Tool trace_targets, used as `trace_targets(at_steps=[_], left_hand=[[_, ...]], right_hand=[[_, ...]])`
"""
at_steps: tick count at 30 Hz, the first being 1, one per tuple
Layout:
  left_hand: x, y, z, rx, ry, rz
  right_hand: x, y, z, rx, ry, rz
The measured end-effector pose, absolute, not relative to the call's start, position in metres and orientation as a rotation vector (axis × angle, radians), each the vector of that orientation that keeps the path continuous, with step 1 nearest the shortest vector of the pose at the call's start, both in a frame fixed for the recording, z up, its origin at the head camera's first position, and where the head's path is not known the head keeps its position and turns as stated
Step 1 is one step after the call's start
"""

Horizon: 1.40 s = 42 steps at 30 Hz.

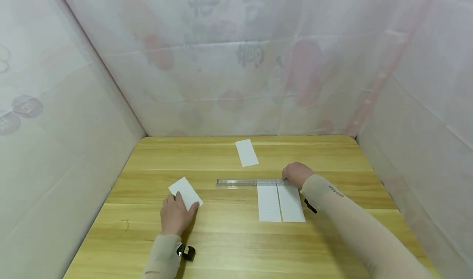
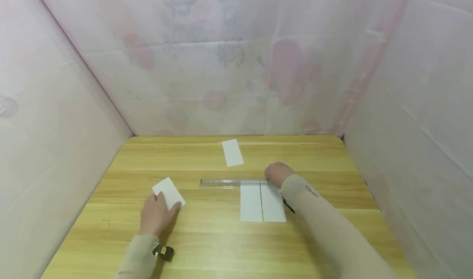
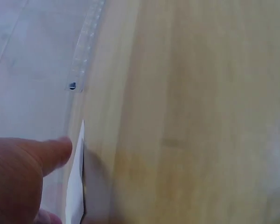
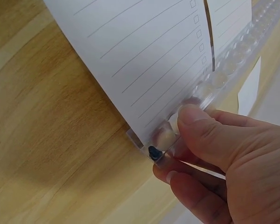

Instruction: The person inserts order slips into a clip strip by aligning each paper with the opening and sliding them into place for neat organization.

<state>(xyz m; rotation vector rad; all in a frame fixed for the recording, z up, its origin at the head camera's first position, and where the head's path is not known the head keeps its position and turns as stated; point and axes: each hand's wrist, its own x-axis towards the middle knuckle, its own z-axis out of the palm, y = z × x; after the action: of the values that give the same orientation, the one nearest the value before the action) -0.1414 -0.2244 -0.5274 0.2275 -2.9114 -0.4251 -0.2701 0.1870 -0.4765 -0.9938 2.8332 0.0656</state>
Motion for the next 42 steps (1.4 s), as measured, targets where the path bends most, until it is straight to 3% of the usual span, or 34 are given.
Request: trace_targets(at_steps=[17,28,42], left_hand=[[-0.146,-0.216,-0.531,0.226,-2.970,-0.392],[-0.150,-0.210,-0.529,0.113,-2.923,-0.608],[-0.149,-0.208,-0.531,0.171,-2.852,-0.780]], right_hand=[[-0.267,0.188,-0.477,-1.014,2.826,0.041],[-0.270,0.188,-0.478,-0.992,2.827,-0.001],[-0.273,0.190,-0.482,-1.044,2.836,0.038]])
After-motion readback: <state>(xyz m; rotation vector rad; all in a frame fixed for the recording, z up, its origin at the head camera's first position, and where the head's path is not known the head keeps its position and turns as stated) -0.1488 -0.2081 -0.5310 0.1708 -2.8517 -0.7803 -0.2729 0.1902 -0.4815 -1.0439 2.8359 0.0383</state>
